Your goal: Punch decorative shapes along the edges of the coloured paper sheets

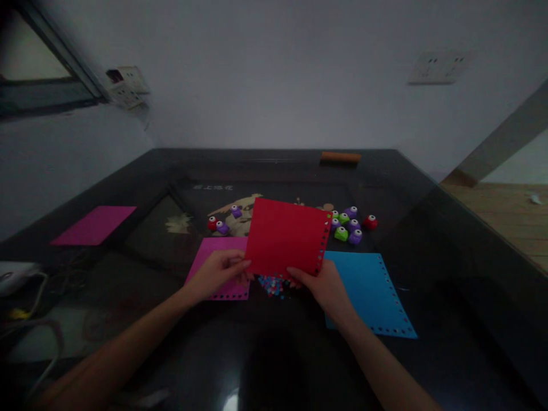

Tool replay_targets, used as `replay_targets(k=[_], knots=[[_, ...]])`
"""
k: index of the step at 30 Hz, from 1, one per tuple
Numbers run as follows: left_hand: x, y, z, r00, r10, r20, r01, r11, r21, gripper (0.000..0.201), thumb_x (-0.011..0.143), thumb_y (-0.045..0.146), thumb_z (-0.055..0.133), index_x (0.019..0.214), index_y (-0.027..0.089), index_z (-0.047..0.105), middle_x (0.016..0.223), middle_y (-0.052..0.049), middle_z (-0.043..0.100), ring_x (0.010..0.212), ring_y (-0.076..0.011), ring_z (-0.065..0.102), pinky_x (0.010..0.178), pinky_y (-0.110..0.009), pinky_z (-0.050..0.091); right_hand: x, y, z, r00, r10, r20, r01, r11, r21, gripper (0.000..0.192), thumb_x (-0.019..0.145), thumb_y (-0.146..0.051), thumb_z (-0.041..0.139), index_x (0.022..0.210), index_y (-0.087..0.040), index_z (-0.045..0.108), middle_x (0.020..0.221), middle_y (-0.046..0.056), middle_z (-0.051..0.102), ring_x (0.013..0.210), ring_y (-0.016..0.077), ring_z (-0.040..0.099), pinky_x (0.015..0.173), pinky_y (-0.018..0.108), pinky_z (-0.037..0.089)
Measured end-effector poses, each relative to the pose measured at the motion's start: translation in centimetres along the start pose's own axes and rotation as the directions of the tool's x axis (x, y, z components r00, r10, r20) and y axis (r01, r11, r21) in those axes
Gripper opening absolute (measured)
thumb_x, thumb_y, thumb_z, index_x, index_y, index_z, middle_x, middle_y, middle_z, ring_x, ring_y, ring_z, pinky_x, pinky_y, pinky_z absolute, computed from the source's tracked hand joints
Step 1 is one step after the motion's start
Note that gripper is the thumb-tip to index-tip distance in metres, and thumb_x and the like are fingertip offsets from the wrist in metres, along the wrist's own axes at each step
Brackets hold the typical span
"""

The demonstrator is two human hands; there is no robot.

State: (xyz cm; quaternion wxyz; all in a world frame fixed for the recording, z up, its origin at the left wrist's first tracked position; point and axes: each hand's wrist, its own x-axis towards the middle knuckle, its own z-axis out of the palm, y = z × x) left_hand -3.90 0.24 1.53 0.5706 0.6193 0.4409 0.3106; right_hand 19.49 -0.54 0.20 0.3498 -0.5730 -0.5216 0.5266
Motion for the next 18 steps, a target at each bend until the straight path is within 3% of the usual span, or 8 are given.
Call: replay_targets(k=[13,18], knots=[[0.1,-0.6,-0.8,0.999,0.045,-0.006,-0.045,0.998,0.037,0.016,0.082,0.03,0.056,0.082,0.016,0.063,0.064,0.0,0.065,0.055,-0.0112,0.06,0.056,-0.024,0.048,0.1,0.2,0.2,0.998,0.048,0.029,-0.05,0.997,0.053,0.023,0.066,-0.037,0.072,0.067,-0.016,0.063,0.058,0.004,0.067,0.049,0.0164,0.062,0.05,0.029,0.052],[0.3,0.0,-3.5,0.975,0.143,-0.169,-0.124,0.986,0.115,0.018,0.082,0.032,0.055,0.084,0.016,0.065,0.065,-0.002,0.068,0.053,-0.0121,0.06,0.053,-0.023,0.047,-0.1,-0.1,0.2,0.999,0.036,0.004,-0.037,0.996,0.076,0.022,0.067,-0.037,0.072,0.069,-0.017,0.064,0.06,0.005,0.068,0.052,0.0176,0.063,0.051,0.03,0.053]])
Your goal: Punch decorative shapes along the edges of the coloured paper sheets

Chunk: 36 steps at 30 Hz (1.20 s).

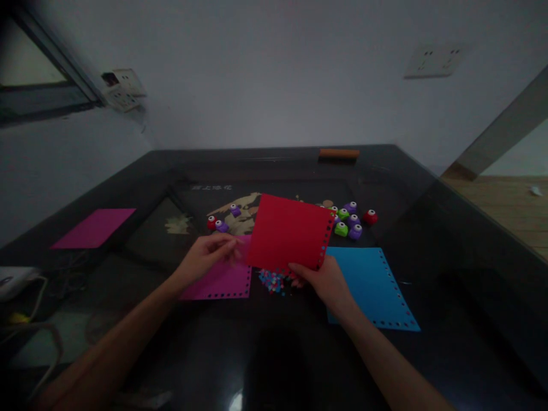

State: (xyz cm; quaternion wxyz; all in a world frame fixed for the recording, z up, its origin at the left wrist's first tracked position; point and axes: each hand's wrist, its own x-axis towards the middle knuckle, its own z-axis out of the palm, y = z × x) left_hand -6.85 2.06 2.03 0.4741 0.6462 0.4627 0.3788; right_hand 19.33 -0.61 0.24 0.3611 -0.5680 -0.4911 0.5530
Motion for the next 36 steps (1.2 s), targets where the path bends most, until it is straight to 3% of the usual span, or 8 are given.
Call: replay_targets(k=[3,7,9,12,17,21,32,36], knots=[[0.9,-1.2,-3.3,0.97,0.043,-0.24,-0.023,0.996,0.083,0.023,0.082,0.035,0.055,0.087,0.015,0.066,0.068,-0.003,0.068,0.052,-0.0125,0.059,0.052,-0.023,0.046,-0.1,-0.1,0.0,1.0,-0.012,-0.02,0.012,1.0,0.011,0.021,0.066,-0.037,0.073,0.069,-0.018,0.064,0.06,0.005,0.068,0.052,0.0191,0.063,0.051,0.032,0.054],[2.1,-4.9,-7.2,0.84,0.135,-0.525,0.072,0.932,0.354,0.03,0.084,0.033,0.048,0.101,0.013,0.063,0.087,-0.009,0.07,0.073,-0.0186,0.064,0.064,-0.029,0.05,-0.1,0.0,0.0,1.0,-0.011,-0.023,0.011,1.0,0.01,0.022,0.066,-0.038,0.073,0.067,-0.018,0.064,0.06,0.006,0.068,0.051,0.0198,0.063,0.051,0.034,0.054],[2.5,-6.6,-8.0,0.832,0.157,-0.533,0.095,0.905,0.414,0.031,0.081,0.03,0.052,0.105,0.013,0.062,0.101,-0.011,0.067,0.089,-0.0217,0.063,0.077,-0.033,0.049,-0.1,0.1,0.0,0.999,-0.006,-0.033,0.006,1.0,0.002,0.022,0.066,-0.038,0.074,0.066,-0.019,0.064,0.06,0.007,0.068,0.05,0.0196,0.063,0.051,0.034,0.054],[3.0,-8.1,-8.0,0.858,0.166,-0.486,0.101,0.873,0.477,0.038,0.079,0.027,0.053,0.114,0.014,0.057,0.113,-0.012,0.063,0.098,-0.0227,0.059,0.083,-0.036,0.047,0.0,0.2,-0.1,0.999,-0.007,-0.032,0.006,1.0,-0.017,0.022,0.066,-0.038,0.074,0.066,-0.018,0.064,0.06,0.007,0.068,0.05,0.0191,0.062,0.052,0.034,0.054],[3.4,-8.2,-7.7,0.921,0.174,-0.348,0.06,0.821,0.568,0.048,0.078,0.024,0.055,0.125,0.014,0.051,0.122,-0.012,0.058,0.106,-0.0249,0.055,0.09,-0.039,0.043,0.1,0.3,-0.2,1.0,-0.023,-0.019,0.022,1.0,-0.011,0.023,0.066,-0.039,0.073,0.067,-0.016,0.066,0.061,0.007,0.068,0.051,0.019,0.062,0.051,0.032,0.053],[3.3,-7.9,-7.7,0.939,0.19,-0.287,0.031,0.783,0.621,0.043,0.077,0.025,0.057,0.119,0.017,0.056,0.117,-0.01,0.062,0.108,-0.0262,0.054,0.094,-0.04,0.039,0.1,0.3,-0.2,1.0,-0.019,-0.02,0.019,1.0,-0.021,0.023,0.066,-0.04,0.073,0.066,-0.018,0.066,0.062,0.007,0.069,0.051,0.02,0.063,0.052,0.034,0.054],[3.0,-7.9,-7.6,0.9,0.185,-0.395,0.121,0.765,0.633,0.03,0.075,0.03,0.062,0.102,0.017,0.057,0.098,-0.008,0.065,0.09,-0.0241,0.06,0.079,-0.035,0.046,0.0,0.1,-0.2,0.999,-0.031,-0.033,0.029,0.998,-0.049,0.024,0.068,-0.042,0.072,0.067,-0.019,0.065,0.063,0.009,0.069,0.053,0.0212,0.063,0.054,0.037,0.054],[2.6,-7.0,-7.3,0.862,0.203,-0.464,0.098,0.832,0.546,0.03,0.073,0.028,0.063,0.101,0.018,0.059,0.101,-0.007,0.065,0.089,-0.0226,0.062,0.078,-0.034,0.048,0.0,0.1,-0.3,0.999,-0.036,-0.035,0.035,0.999,-0.031,0.023,0.068,-0.041,0.072,0.068,-0.02,0.064,0.064,0.008,0.068,0.054,0.0212,0.063,0.054,0.037,0.054]])
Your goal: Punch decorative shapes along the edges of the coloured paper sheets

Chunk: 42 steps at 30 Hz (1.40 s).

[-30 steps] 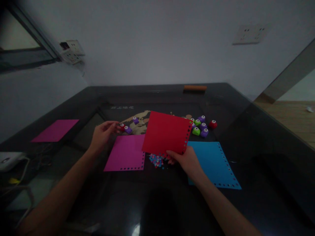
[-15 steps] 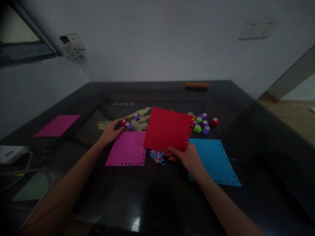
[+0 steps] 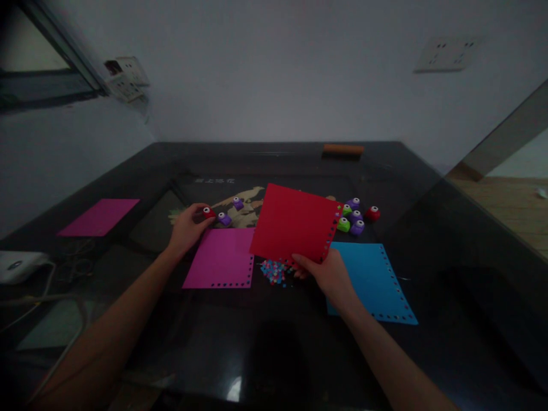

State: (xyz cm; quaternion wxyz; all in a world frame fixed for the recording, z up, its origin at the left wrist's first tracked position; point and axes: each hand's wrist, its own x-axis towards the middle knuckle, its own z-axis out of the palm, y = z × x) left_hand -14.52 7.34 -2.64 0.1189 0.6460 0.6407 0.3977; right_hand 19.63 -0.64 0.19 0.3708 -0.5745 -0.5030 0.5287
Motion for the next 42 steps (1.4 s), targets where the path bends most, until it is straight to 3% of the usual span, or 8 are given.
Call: replay_targets(k=[4,9,16,19,26,32,36,42], knots=[[-0.4,2.0,-0.4,0.987,-0.128,-0.101,0.086,0.937,-0.34,0.035,0.071,0.027,0.067,0.104,0.017,0.061,0.103,-0.006,0.064,0.087,-0.0216,0.065,0.08,-0.035,0.051,-0.1,-0.1,0.0,1.0,-0.008,-0.026,0.009,0.999,0.04,0.026,0.065,-0.042,0.074,0.071,-0.018,0.064,0.062,0.007,0.067,0.053,0.0207,0.062,0.052,0.035,0.053],[-1.6,5.4,-0.1,0.966,-0.256,0.028,0.187,0.623,-0.76,0.045,0.07,0.021,0.069,0.114,0.018,0.059,0.109,-0.007,0.063,0.093,-0.0194,0.064,0.08,-0.031,0.053,-0.3,-0.6,0.1,0.998,-0.003,-0.056,0.005,0.999,0.048,0.029,0.064,-0.044,0.073,0.069,-0.018,0.064,0.064,0.008,0.068,0.052,0.0207,0.062,0.052,0.035,0.053],[-4.7,10.1,1.4,0.833,-0.31,0.458,0.533,0.228,-0.815,0.038,0.075,0.007,0.061,0.112,0.017,0.061,0.098,-0.005,0.07,0.094,-0.0133,0.065,0.091,-0.023,0.049,-0.3,-0.7,0.1,0.997,-0.025,-0.071,0.031,0.996,0.083,0.03,0.064,-0.045,0.073,0.067,-0.017,0.063,0.06,0.007,0.067,0.05,0.0197,0.061,0.05,0.033,0.052],[-6.0,11.4,2.0,0.777,-0.301,0.553,0.61,0.142,-0.78,0.028,0.08,0.013,0.06,0.107,0.016,0.063,0.099,-0.006,0.07,0.096,-0.0143,0.065,0.091,-0.024,0.049,-0.2,-0.5,0.1,0.997,-0.033,-0.075,0.039,0.995,0.086,0.029,0.066,-0.045,0.072,0.067,-0.017,0.064,0.061,0.007,0.067,0.05,0.0196,0.062,0.051,0.033,0.052],[-8.4,12.4,2.7,0.707,-0.249,0.662,0.706,0.196,-0.681,0.03,0.073,0.025,0.071,0.1,0.015,0.063,0.099,-0.007,0.07,0.085,-0.0169,0.068,0.08,-0.026,0.053,-0.3,-0.5,0.0,0.997,-0.016,-0.079,0.023,0.996,0.086,0.024,0.069,-0.042,0.07,0.069,-0.019,0.064,0.065,0.009,0.068,0.053,0.0221,0.063,0.055,0.038,0.053],[-9.0,13.3,2.3,0.671,-0.218,0.709,0.73,0.362,-0.58,0.045,0.067,0.029,0.076,0.108,0.02,0.059,0.115,-0.009,0.065,0.083,-0.0205,0.069,0.061,-0.024,0.05,-0.7,-0.8,0.2,0.994,-0.017,-0.104,0.029,0.992,0.121,0.023,0.067,-0.039,0.072,0.072,-0.018,0.065,0.066,0.008,0.069,0.054,0.0213,0.064,0.052,0.035,0.054],[-9.1,13.8,2.1,0.67,-0.216,0.711,0.717,0.44,-0.541,0.038,0.069,0.031,0.074,0.104,0.02,0.062,0.108,-0.007,0.068,0.08,-0.0183,0.068,0.064,-0.024,0.049,-0.8,-0.9,0.3,0.993,-0.049,-0.112,0.065,0.987,0.146,0.025,0.066,-0.039,0.073,0.076,-0.018,0.065,0.065,0.007,0.07,0.053,0.0219,0.065,0.052,0.036,0.055],[-9.4,14.3,2.0,0.655,-0.193,0.73,0.728,0.418,-0.543,0.04,0.071,0.029,0.073,0.108,0.022,0.063,0.104,-0.005,0.07,0.082,-0.0192,0.068,0.073,-0.03,0.051,-1.4,-1.4,0.5,0.976,-0.136,-0.168,0.161,0.977,0.143,0.023,0.069,-0.037,0.072,0.079,-0.018,0.065,0.064,0.006,0.071,0.055,0.023,0.066,0.055,0.036,0.056]])
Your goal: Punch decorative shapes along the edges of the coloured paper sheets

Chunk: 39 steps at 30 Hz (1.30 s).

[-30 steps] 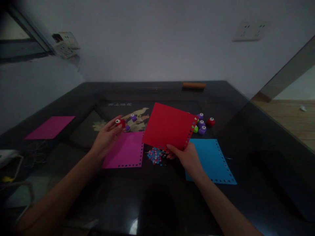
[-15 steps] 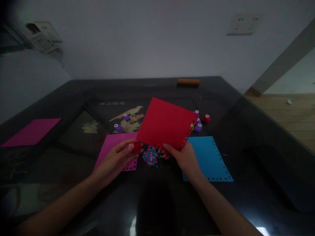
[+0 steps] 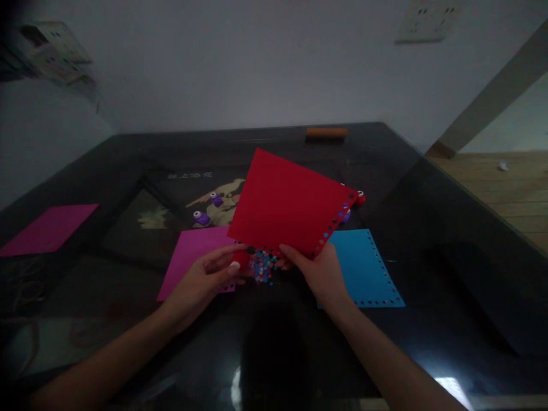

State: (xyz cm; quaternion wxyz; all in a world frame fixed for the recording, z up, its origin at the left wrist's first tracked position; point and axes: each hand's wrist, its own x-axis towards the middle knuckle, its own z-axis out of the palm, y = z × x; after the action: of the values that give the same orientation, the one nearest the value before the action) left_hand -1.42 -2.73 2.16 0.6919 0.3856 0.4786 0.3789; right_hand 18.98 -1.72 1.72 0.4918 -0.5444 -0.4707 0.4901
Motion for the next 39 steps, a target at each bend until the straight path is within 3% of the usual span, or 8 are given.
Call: replay_targets(k=[8,12,17,21,26,31,39], knots=[[0.2,-1.0,-0.1,1.0,0.029,0.006,-0.029,0.999,0.041,0.036,0.07,0.028,0.074,0.103,0.02,0.064,0.093,-0.006,0.072,0.084,-0.0192,0.067,0.078,-0.032,0.049,-0.4,-0.2,0.2,1.0,-0.001,-0.023,0.0,1.0,-0.02,0.024,0.068,-0.036,0.073,0.084,-0.02,0.065,0.071,0.005,0.072,0.058,0.0231,0.068,0.055,0.034,0.057],[0.2,-1.4,0.0,0.998,0.05,0.042,-0.05,0.999,-0.002,0.032,0.069,0.023,0.074,0.099,0.02,0.064,0.103,-0.007,0.07,0.092,-0.0204,0.067,0.083,-0.033,0.049,-0.7,-0.6,0.6,1.0,-0.01,-0.005,0.009,0.999,-0.054,0.018,0.068,-0.035,0.072,0.076,-0.02,0.066,0.066,0.005,0.071,0.056,0.0232,0.067,0.055,0.035,0.057],[0.1,-1.2,0.4,0.996,0.069,0.05,-0.067,0.997,-0.042,0.035,0.067,0.02,0.075,0.101,0.018,0.064,0.11,-0.01,0.068,0.099,-0.024,0.065,0.09,-0.038,0.046,-1.1,-1.3,1.0,1.0,-0.019,-0.016,0.018,0.997,-0.077,0.022,0.066,-0.03,0.072,0.083,-0.018,0.065,0.083,0.008,0.073,0.067,0.0241,0.069,0.06,0.035,0.058],[0.2,-1.3,0.3,0.997,0.07,0.043,-0.069,0.997,-0.04,0.035,0.065,0.018,0.076,0.098,0.017,0.065,0.107,-0.011,0.07,0.098,-0.024,0.066,0.092,-0.039,0.046,-1.1,-1.5,1.0,1.0,0.008,-0.009,-0.009,0.996,-0.086,0.019,0.068,-0.028,0.07,0.083,-0.018,0.065,0.078,0.007,0.073,0.063,0.023,0.069,0.059,0.035,0.058],[0.2,-1.3,0.3,0.995,0.073,0.064,-0.071,0.997,-0.037,0.037,0.066,0.017,0.076,0.101,0.016,0.063,0.108,-0.01,0.069,0.098,-0.0234,0.066,0.092,-0.038,0.046,-1.2,-1.3,1.0,0.999,-0.037,-0.034,0.033,0.994,-0.108,0.023,0.067,-0.029,0.071,0.086,-0.018,0.066,0.09,0.009,0.073,0.075,0.0241,0.069,0.063,0.034,0.058],[0.1,-1.1,0.4,0.995,0.07,0.067,-0.069,0.997,-0.016,0.037,0.067,0.017,0.075,0.102,0.016,0.062,0.105,-0.009,0.07,0.094,-0.0216,0.067,0.092,-0.036,0.046,-1.3,-1.3,1.0,0.999,-0.04,-0.017,0.038,0.994,-0.098,0.022,0.069,-0.03,0.071,0.086,-0.018,0.066,0.081,0.006,0.073,0.066,0.0232,0.069,0.061,0.035,0.057],[0.0,-1.0,0.4,0.994,0.082,0.074,-0.08,0.996,-0.026,0.036,0.066,0.016,0.075,0.1,0.017,0.062,0.106,-0.009,0.07,0.095,-0.0229,0.066,0.091,-0.039,0.046,-1.3,-0.9,0.8,0.992,-0.121,-0.04,0.113,0.98,-0.163,0.029,0.069,-0.035,0.071,0.092,-0.018,0.066,0.092,0.009,0.072,0.081,0.0257,0.068,0.072,0.037,0.056]])
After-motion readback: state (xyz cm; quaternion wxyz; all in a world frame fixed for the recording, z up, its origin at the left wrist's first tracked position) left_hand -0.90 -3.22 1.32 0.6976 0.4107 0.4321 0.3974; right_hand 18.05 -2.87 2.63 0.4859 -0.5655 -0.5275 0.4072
